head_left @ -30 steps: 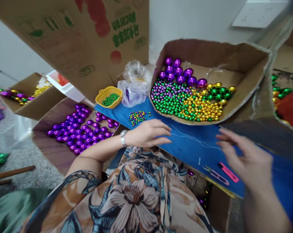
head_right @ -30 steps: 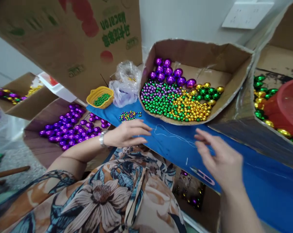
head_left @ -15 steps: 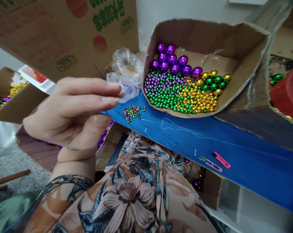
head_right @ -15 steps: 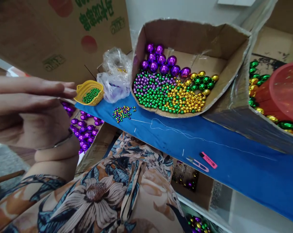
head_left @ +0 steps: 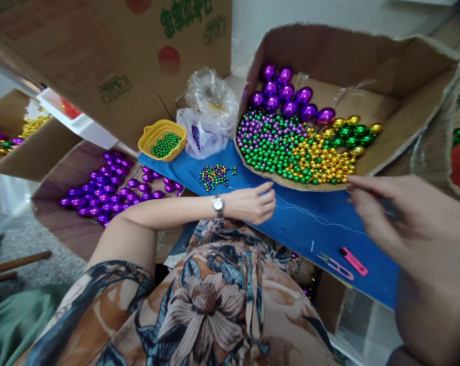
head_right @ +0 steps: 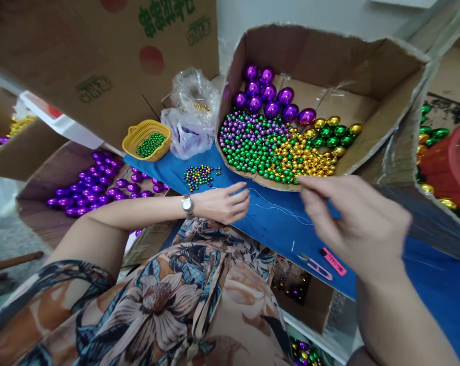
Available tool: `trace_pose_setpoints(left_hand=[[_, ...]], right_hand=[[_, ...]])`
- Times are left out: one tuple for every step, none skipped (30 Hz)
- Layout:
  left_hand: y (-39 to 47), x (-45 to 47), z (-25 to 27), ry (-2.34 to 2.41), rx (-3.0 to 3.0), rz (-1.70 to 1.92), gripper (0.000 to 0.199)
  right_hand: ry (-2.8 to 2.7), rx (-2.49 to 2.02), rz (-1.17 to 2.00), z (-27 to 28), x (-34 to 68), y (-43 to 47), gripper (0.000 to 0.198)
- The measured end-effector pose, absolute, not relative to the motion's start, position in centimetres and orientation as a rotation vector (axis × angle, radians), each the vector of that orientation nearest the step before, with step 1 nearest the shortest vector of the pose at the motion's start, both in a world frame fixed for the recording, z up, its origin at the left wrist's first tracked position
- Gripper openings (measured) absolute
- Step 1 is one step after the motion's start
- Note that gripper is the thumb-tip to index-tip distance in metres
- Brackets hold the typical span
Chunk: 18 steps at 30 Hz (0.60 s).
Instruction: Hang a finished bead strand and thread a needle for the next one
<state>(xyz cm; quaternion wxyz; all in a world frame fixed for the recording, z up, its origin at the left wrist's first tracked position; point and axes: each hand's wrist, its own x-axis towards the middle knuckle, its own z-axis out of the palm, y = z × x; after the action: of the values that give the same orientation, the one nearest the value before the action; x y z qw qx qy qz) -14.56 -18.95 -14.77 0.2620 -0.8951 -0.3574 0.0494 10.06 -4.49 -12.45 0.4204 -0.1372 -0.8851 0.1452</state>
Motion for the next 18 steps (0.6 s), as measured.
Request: trace_pose_setpoints(left_hand=[[-18.7, -14.5, -15.0, -0.898, -2.432, 0.124, 0.030], [-18.4, -14.5, -15.3, -0.861, -2.455, 0.110, 0.032], [-18.1, -14.4, -15.6, -0.850, -2.487, 0.090, 0.033], [-17.8, -14.3, -15.9, -0.851, -2.521, 0.074, 0.034], [-17.6, -14.2, -16.2, -0.850, -2.552, 0.057, 0.034], [-17.4, -14.2, -16.4, -0.850, -2.573, 0.043, 0.034], [-17.3, -14.2, -16.6, -0.849, -2.582, 0.038, 0.034], [-17.2, -14.2, -16.7, -0.849, -2.588, 0.030, 0.034], [-17.1, -14.2, -16.8, -0.847, -2.592, 0.018, 0.034], [-17.0, -14.3, -16.9, -0.843, -2.595, -0.002, 0.032], [-16.9, -14.3, -16.9, -0.839, -2.598, -0.027, 0.029], [-16.8, -14.3, -17.0, -0.834, -2.599, -0.052, 0.027], [-16.7, -14.4, -17.1, -0.828, -2.594, -0.072, 0.025], [-16.6, -14.4, -17.2, -0.825, -2.589, -0.086, 0.023], [-16.5, -14.4, -17.4, -0.821, -2.582, -0.090, 0.023], [-16.4, -14.5, -17.6, -0.821, -2.577, -0.094, 0.023], [-16.4, -14.6, -17.9, -0.820, -2.580, -0.100, 0.023], [-16.3, -14.8, -18.1, -0.818, -2.588, -0.100, 0.023]], right_hand=[[-2.252, -0.306, 0.357, -11.7, 9.0, -5.4, 0.029], [-2.293, -0.271, 0.348, -11.3, 8.2, -6.0, 0.030], [-2.319, -0.240, 0.345, -11.3, 7.7, -6.4, 0.030], [-2.334, -0.195, 0.338, -11.6, 7.3, -6.5, 0.030], [-2.336, -0.137, 0.329, -12.0, 7.0, -6.4, 0.030], [-2.328, -0.072, 0.316, -12.5, 6.8, -6.2, 0.032], [-2.316, -0.013, 0.307, -13.0, 6.6, -5.9, 0.034], [-2.314, 0.021, 0.300, -13.4, 6.4, -5.7, 0.035], [-2.315, 0.040, 0.293, -13.8, 6.2, -5.4, 0.035], [-2.326, 0.045, 0.283, -14.0, 6.0, -5.3, 0.035], [-2.338, 0.043, 0.275, -14.2, 5.7, -5.2, 0.034], [-2.351, 0.041, 0.274, -14.3, 5.4, -5.1, 0.034], [-2.361, 0.039, 0.274, -14.4, 5.2, -5.1, 0.034], [-2.363, 0.036, 0.277, -14.5, 5.0, -5.1, 0.033], [-2.362, 0.035, 0.281, -14.5, 4.7, -5.1, 0.032], [-2.360, 0.033, 0.282, -14.6, 4.6, -5.1, 0.031], [-2.358, 0.029, 0.283, -14.7, 4.4, -5.1, 0.031], [-2.360, 0.024, 0.280, -14.7, 4.3, -5.0, 0.031]])
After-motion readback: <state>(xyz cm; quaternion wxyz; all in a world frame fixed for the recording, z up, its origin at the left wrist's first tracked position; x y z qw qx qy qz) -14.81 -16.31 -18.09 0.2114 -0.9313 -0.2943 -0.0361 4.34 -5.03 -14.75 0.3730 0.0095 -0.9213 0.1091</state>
